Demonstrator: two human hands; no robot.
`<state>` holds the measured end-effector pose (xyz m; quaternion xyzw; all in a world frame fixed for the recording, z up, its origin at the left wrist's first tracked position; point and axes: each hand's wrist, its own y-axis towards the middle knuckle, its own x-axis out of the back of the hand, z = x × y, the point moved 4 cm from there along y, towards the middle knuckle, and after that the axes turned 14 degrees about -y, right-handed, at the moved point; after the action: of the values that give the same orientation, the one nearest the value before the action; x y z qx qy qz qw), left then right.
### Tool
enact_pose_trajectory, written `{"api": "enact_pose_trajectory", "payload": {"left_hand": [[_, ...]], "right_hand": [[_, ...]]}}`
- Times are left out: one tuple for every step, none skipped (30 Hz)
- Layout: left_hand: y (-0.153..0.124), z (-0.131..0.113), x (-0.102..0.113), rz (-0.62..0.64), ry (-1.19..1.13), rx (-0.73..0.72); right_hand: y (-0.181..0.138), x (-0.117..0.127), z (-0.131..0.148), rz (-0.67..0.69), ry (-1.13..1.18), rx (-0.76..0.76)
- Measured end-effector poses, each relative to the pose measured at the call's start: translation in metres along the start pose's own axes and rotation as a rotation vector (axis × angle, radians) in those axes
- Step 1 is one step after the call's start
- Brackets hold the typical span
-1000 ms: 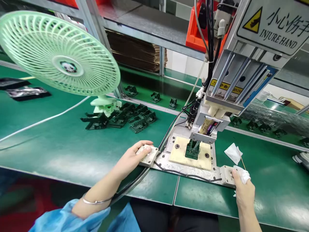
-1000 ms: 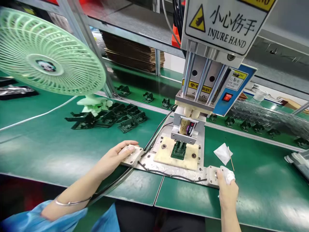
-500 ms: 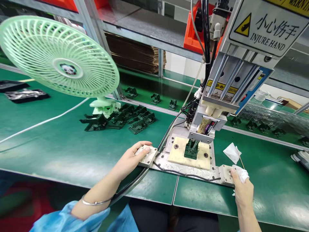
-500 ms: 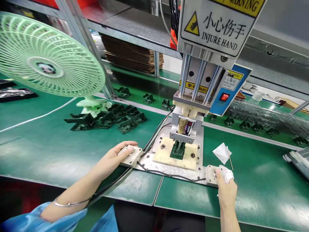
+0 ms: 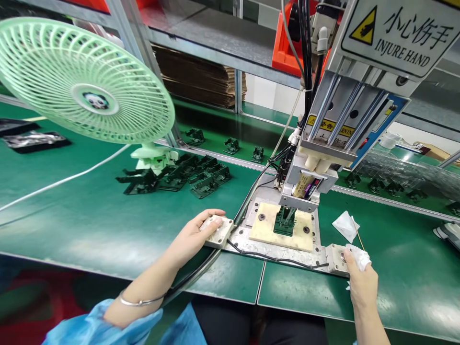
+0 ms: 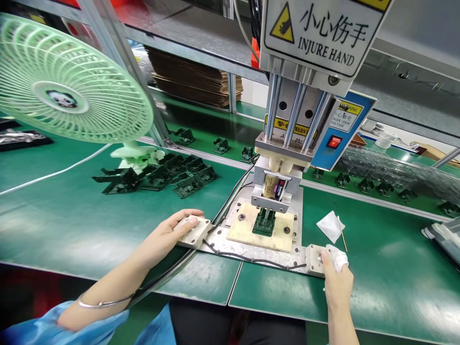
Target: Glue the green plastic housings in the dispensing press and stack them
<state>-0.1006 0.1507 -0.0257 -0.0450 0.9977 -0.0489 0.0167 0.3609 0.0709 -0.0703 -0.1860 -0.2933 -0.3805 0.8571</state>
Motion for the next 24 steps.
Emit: {"api": "enact_pose_trajectory", "payload": {"left_hand": [[-0.0003,-0.0001,-0.0002,-0.01,-0.007,-0.007],[-0.0001,0.0004,-0.0002,-0.01,-0.01,-0.009],[0.0008,0.0014,0.0002,-0.003,-0.012,-0.005],[0.002,0.0029,0.0008,0.009,-0.015,0.003],[0.0034,0.0046,0.0018,0.02,-0.017,0.01],[0.0049,0.0061,0.003,0.028,-0.015,0.015],[0.0063,0.0074,0.0043,0.031,-0.009,0.014],[0.0073,0.0084,0.0053,0.033,-0.001,0.012],[0.0079,0.0091,0.006,0.034,0.01,0.01],[0.0082,0.0095,0.0063,0.036,0.018,0.009],[0.0081,0.0097,0.0063,0.039,0.024,0.008],[0.0078,0.0096,0.0062,0.042,0.027,0.008],[0.0075,0.0094,0.006,0.044,0.031,0.005],[0.0071,0.0091,0.006,0.043,0.035,-0.001],[0.0069,0.0088,0.0062,0.041,0.041,-0.008],[0.0067,0.0086,0.0064,0.039,0.047,-0.014],[0.0067,0.0087,0.0068,0.037,0.051,-0.018],[0.0068,0.0088,0.0071,0.036,0.052,-0.019],[0.0069,0.0091,0.0073,0.037,0.052,-0.016],[0.0071,0.0094,0.0073,0.038,0.052,-0.014],[0.0072,0.0094,0.0072,0.038,0.052,-0.013],[0.0072,0.0091,0.0072,0.033,0.053,-0.017],[0.0071,0.0085,0.0069,0.028,0.057,-0.021],[0.0068,0.0078,0.0065,0.022,0.063,-0.026]], "right_hand": [[-0.0002,0.0003,-0.0001,-0.001,-0.002,-0.005],[-0.0005,0.0006,0.0,-0.002,-0.001,-0.007],[-0.0008,0.0009,0.0003,-0.002,0.004,-0.007],[-0.0011,0.0011,0.0008,-0.003,0.01,-0.005],[-0.0014,0.0013,0.0015,-0.003,0.015,-0.003],[-0.0017,0.0015,0.0021,-0.003,0.016,-0.002],[-0.0019,0.0016,0.0027,-0.004,0.012,-0.002],[-0.002,0.0017,0.0033,-0.004,0.006,-0.001],[-0.0021,0.0018,0.0037,-0.005,0.0,0.0],[-0.002,0.0018,0.0038,-0.007,-0.004,0.001],[-0.0018,0.0017,0.0037,-0.008,-0.008,0.002],[-0.0016,0.0017,0.0034,-0.01,-0.01,0.002],[-0.0013,0.0015,0.0029,-0.011,-0.01,0.005],[-0.001,0.0014,0.0024,-0.013,-0.009,0.01],[-0.0007,0.0012,0.0019,-0.013,-0.008,0.015],[-0.0004,0.0011,0.0016,-0.014,-0.007,0.022],[-0.0003,0.0009,0.0013,-0.014,-0.005,0.025],[-0.0003,0.0008,0.0011,-0.012,-0.004,0.024],[-0.0003,0.0006,0.001,-0.008,-0.002,0.019],[-0.0005,0.0006,0.0012,-0.005,0.004,0.014],[-0.0008,0.0007,0.0016,-0.001,0.01,0.009],[-0.0012,0.0009,0.0022,0.001,0.014,0.005],[-0.0016,0.0011,0.0029,0.002,0.015,0.003],[-0.002,0.0014,0.0038,0.002,0.013,0.005]]}}
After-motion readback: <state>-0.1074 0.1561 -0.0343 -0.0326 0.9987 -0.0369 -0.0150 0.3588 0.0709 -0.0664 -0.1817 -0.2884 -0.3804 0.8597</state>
